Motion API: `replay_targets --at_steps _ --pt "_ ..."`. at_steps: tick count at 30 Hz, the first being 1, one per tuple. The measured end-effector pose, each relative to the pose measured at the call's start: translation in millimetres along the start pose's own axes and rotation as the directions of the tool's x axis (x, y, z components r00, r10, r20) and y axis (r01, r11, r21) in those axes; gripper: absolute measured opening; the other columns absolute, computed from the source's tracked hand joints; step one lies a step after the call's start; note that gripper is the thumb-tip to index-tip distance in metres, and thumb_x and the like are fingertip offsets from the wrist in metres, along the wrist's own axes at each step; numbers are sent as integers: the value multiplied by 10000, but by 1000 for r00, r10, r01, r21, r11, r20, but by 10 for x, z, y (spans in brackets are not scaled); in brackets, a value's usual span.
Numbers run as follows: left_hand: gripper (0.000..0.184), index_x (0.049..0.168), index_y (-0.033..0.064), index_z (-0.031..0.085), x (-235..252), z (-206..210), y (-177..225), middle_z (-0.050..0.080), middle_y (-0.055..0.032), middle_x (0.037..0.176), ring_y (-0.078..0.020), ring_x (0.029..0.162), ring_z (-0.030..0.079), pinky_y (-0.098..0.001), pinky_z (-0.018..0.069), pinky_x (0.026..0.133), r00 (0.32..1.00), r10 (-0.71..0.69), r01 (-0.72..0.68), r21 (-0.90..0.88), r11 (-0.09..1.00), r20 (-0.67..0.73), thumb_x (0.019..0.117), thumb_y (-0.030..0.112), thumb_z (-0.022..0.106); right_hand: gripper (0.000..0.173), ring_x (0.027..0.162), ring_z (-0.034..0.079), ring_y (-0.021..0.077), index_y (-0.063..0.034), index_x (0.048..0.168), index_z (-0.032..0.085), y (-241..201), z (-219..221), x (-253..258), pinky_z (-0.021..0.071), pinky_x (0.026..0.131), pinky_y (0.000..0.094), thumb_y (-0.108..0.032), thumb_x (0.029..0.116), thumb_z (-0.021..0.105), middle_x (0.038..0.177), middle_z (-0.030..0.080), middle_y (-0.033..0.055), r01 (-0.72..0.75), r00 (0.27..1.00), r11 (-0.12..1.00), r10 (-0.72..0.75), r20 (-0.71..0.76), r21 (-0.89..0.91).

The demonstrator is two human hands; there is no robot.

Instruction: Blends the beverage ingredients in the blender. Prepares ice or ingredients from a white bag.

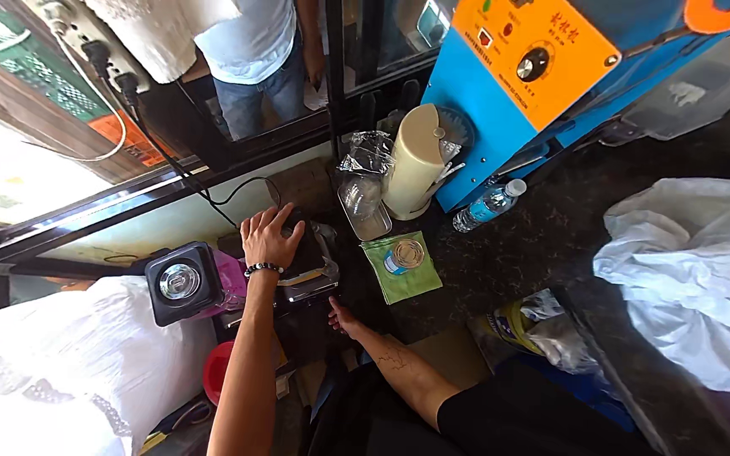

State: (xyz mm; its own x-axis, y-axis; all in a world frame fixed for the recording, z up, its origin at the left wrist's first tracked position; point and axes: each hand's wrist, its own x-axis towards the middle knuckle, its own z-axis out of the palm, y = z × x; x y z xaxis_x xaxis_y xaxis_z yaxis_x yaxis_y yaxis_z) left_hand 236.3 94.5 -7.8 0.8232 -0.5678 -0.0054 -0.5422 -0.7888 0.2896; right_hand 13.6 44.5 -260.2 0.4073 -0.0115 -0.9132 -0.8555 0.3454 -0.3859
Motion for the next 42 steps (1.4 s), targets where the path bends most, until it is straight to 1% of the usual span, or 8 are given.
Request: replay_targets --at_steps 5,10,16,20,22,25,27,42 --pt "541 1433 330 589 -19 5 5 581 -50 1457 -274 1399 479 -527 236 1204 1000 -4 4 -12 1000 -10 999 603 414 488 1059 627 303 27 1380 501 -188 124 -318 520 913 473 -344 1064 527 1226 620 236 284 910 956 -245 -334 72" --pt "528 1431 331 590 -15 7 15 589 -54 1444 -271 1398 478 -535 229 1209 1000 -13 13 -14 1000 -8 1003 589 420 601 1303 516 303 77 1366 507 -856 -177 -1105 445 1090 432 -327 942 646 1380 541 250 862 402 447 -890 -217 -238" --pt "518 1428 329 594 -41 8 23 597 -58 1434 -285 1389 488 -556 235 1203 1000 -4 3 -9 1000 -19 1007 577 423 302 785 661 94 7 1007 703 -1354 -202 -1098 571 775 310 -274 905 747 853 699 61 906 412 398 -907 89 -145" --pt "510 1426 338 593 -47 11 26 598 -37 1435 -264 1388 489 -533 241 1206 1000 -14 14 -3 1000 -10 1006 577 431 602 1201 572 204 42 1346 489 -979 -202 -907 496 1024 374 -210 835 685 1284 587 178 941 296 302 -953 -60 -154" --pt "503 1426 345 593 -47 -5 29 598 -31 1435 -259 1386 491 -520 244 1208 1000 -21 21 6 1000 -11 1005 574 438 553 1267 531 307 87 1353 452 -650 -195 -718 467 1049 431 -118 855 575 1340 546 254 874 347 409 -903 -254 -261" --pt "509 1434 347 584 -47 -11 33 591 -37 1445 -263 1397 481 -528 229 1214 1000 -30 30 6 1000 4 1006 577 435 428 1233 594 344 68 1410 476 -300 -148 -444 489 1038 473 -179 1061 466 1336 586 272 414 806 858 -500 -316 -303" --pt "511 1435 347 584 -40 -17 32 594 -35 1442 -261 1395 484 -529 232 1210 1000 -25 25 3 1000 7 1005 576 430 435 1241 582 363 32 1464 437 -218 -99 -212 489 1010 512 -207 1106 373 1404 540 265 269 943 948 -295 -156 -169" --pt "500 1440 385 571 -47 -25 49 595 -24 1441 -249 1390 487 -518 234 1206 1000 -28 28 14 1000 4 1006 574 413 381 875 628 185 42 1251 597 -415 143 -141 515 766 343 -229 1127 359 1060 659 156 223 955 975 -218 -203 1"
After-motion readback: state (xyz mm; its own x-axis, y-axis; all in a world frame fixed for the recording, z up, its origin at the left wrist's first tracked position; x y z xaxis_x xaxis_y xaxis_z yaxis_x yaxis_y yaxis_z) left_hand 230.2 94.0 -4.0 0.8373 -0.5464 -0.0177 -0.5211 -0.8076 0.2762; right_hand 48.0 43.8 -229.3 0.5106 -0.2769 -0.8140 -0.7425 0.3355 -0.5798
